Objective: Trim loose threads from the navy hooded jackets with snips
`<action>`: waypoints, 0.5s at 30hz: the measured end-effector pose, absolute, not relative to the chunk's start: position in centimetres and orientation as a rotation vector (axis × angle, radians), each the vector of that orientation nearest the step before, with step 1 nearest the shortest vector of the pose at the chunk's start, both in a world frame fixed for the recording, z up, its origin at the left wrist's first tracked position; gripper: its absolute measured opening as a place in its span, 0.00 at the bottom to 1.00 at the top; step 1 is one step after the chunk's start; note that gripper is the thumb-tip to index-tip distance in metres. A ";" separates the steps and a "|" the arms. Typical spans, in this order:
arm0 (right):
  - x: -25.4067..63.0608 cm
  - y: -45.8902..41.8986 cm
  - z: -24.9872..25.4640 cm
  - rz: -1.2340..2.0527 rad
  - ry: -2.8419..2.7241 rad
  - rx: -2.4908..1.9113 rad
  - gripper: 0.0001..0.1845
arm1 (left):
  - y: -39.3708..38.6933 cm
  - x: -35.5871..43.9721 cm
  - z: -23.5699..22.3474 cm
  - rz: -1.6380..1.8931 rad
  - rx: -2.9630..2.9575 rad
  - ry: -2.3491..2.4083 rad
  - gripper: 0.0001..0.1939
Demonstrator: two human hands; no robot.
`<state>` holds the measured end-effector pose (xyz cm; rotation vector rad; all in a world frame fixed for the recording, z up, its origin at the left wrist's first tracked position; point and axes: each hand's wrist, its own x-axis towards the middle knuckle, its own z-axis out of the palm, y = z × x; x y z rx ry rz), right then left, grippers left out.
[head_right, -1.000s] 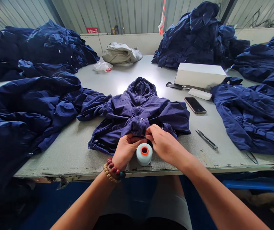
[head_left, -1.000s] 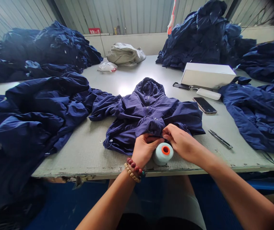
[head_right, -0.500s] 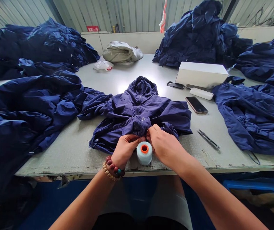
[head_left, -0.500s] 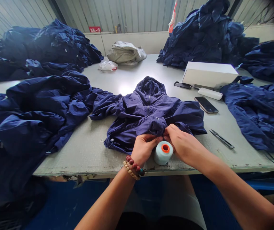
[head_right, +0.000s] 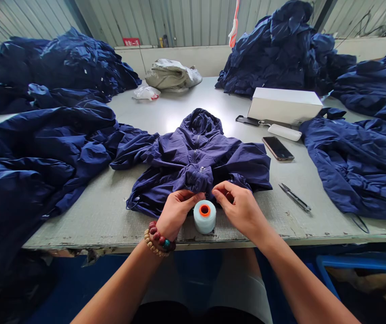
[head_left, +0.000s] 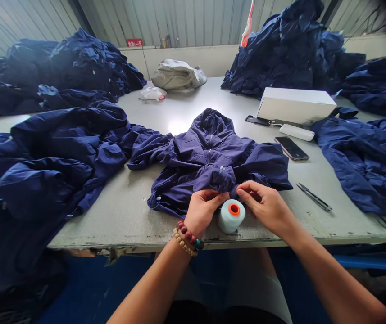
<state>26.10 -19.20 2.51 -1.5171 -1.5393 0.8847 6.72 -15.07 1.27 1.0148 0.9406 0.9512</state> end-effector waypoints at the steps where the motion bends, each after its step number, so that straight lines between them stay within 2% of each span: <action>1: 26.2 -19.2 2.3 1.053 -1.477 -1.481 0.20 | -15.1 6.7 1.3 0.953 1.015 0.941 0.20; 4: 26.0 -18.9 2.1 1.367 -1.334 -1.380 0.26 | -15.2 6.7 1.4 0.949 1.020 0.936 0.20; 10: 25.2 -18.3 2.2 1.330 -1.210 -1.387 0.24 | -15.2 6.7 1.5 0.951 1.009 0.905 0.20; 15: 25.3 -18.2 1.9 1.462 -1.063 -1.308 0.22 | -15.3 6.7 1.5 0.952 1.023 0.942 0.21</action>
